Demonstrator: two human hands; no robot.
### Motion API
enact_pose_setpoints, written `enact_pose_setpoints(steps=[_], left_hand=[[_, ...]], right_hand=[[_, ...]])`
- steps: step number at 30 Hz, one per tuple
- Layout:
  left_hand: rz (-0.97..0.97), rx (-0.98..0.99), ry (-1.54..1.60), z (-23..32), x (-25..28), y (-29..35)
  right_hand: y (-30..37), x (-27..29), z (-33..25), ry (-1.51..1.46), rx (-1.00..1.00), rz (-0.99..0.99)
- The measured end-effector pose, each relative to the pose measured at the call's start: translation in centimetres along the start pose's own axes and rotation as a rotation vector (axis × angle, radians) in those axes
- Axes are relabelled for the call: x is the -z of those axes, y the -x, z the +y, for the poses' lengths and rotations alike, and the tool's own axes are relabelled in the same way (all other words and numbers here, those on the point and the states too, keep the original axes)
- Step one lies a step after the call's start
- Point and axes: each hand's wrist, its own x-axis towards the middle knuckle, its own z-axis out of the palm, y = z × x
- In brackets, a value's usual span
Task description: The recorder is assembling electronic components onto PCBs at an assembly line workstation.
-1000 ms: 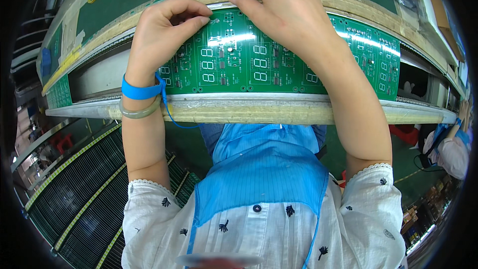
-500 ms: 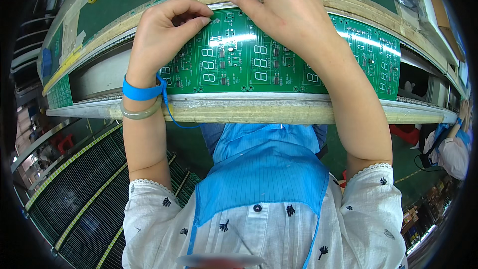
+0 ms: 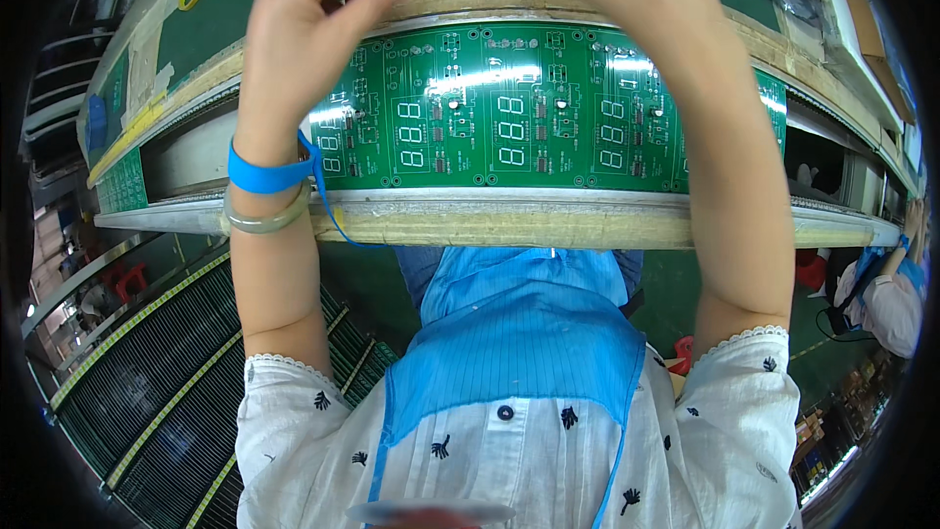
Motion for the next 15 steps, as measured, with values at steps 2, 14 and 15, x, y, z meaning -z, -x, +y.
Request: enact_pose_setpoints(steps=[2,14,15], left_hand=[[0.046,-0.033,-0.041,3.2,0.0,-3.2],[0.073,-0.142,-0.518,0.0,-5.9,-12.2],[0.073,-0.143,-0.519,0.1,-5.8,-12.1]], right_hand=[[-1.7,0.4,1.9,0.146,0.123,0.104],[-6.3,-1.6,4.9,0.639,0.251,0.003],[-6.3,-1.3,4.6,0.582,0.234,0.006]])
